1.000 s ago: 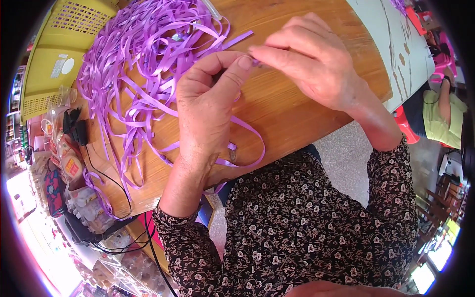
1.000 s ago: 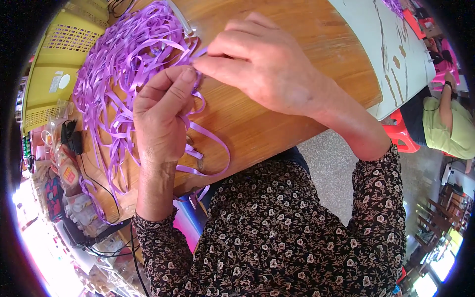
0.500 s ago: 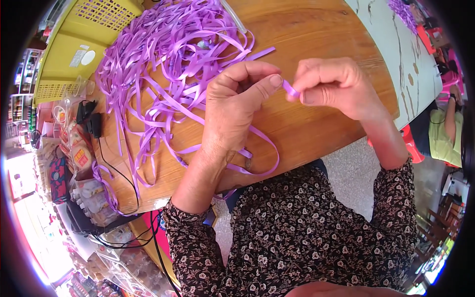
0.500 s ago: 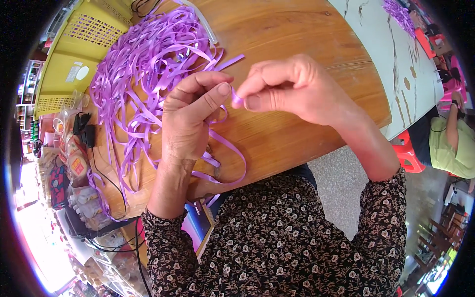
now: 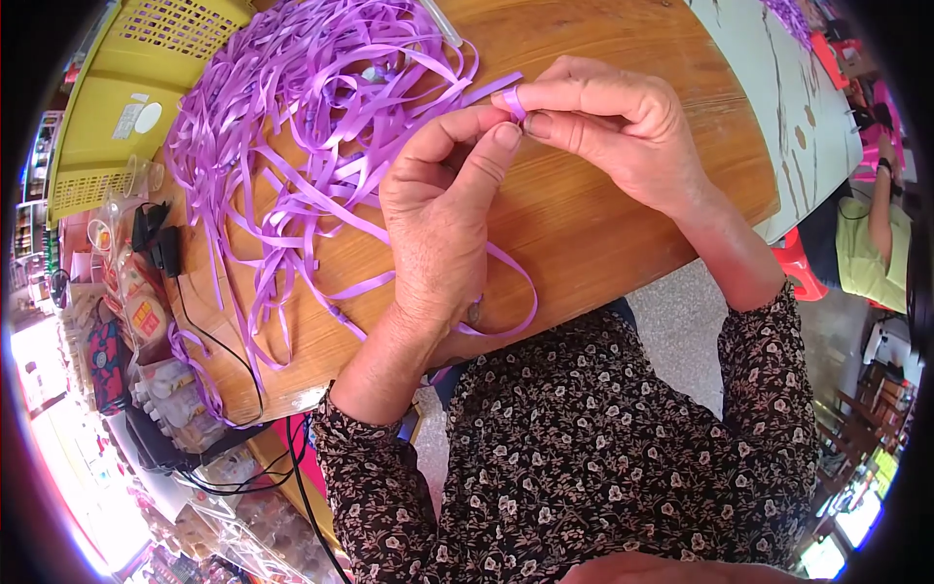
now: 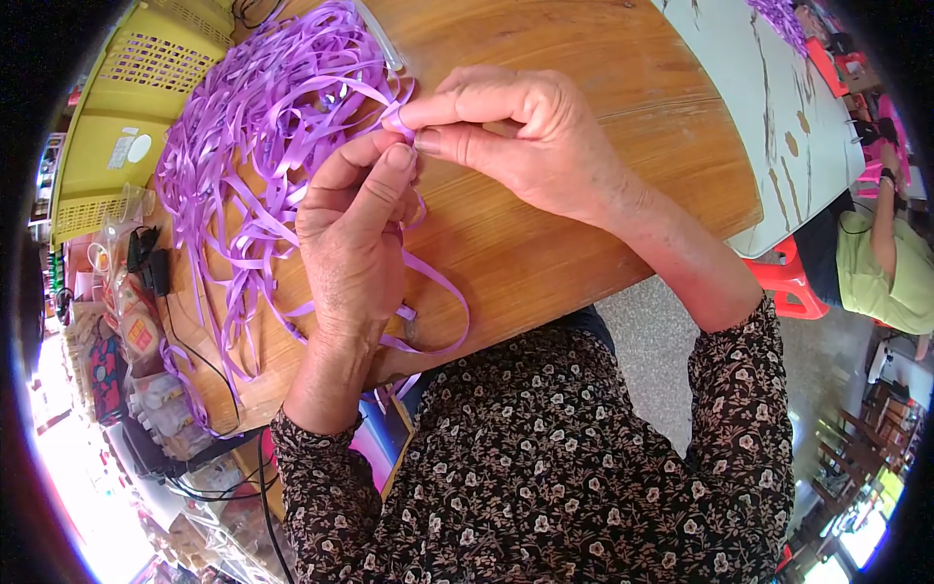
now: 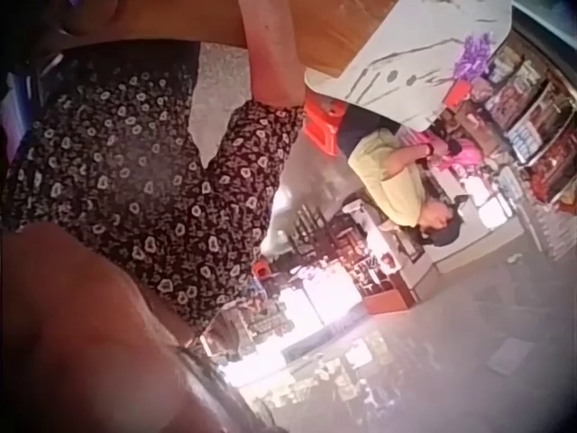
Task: The recorder is tying individual knots and loops into a large number of purple plastic ribbons at a wooden table.
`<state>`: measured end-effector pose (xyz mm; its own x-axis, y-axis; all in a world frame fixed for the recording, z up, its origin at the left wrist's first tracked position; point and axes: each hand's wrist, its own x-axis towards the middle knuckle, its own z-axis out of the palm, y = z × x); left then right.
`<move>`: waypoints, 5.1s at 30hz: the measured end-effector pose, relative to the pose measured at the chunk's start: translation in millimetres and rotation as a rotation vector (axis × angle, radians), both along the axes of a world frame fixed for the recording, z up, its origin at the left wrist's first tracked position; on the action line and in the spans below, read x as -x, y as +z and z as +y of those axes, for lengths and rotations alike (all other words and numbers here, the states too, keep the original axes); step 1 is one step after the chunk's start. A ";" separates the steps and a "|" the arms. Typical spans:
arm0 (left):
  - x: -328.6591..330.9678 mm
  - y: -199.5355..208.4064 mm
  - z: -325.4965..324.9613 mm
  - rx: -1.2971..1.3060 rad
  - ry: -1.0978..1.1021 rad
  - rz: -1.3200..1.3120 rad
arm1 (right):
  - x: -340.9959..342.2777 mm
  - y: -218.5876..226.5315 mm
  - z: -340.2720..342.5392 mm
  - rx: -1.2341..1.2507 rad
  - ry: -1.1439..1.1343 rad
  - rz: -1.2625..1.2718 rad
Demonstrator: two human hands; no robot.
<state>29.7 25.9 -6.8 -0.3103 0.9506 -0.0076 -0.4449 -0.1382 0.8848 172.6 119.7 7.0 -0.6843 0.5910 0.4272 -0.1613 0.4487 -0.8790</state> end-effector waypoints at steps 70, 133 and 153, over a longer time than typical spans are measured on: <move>20.7 3.6 3.7 0.255 -0.268 -0.120 | 20.1 15.5 59.1 -1.633 0.076 0.403; 11.0 0.5 0.2 0.025 -0.296 -0.294 | 3.2 -10.0 36.4 -0.702 0.082 0.350; -7.1 15.2 -5.0 0.135 0.011 0.066 | -2.3 -12.9 26.1 -0.439 0.156 0.256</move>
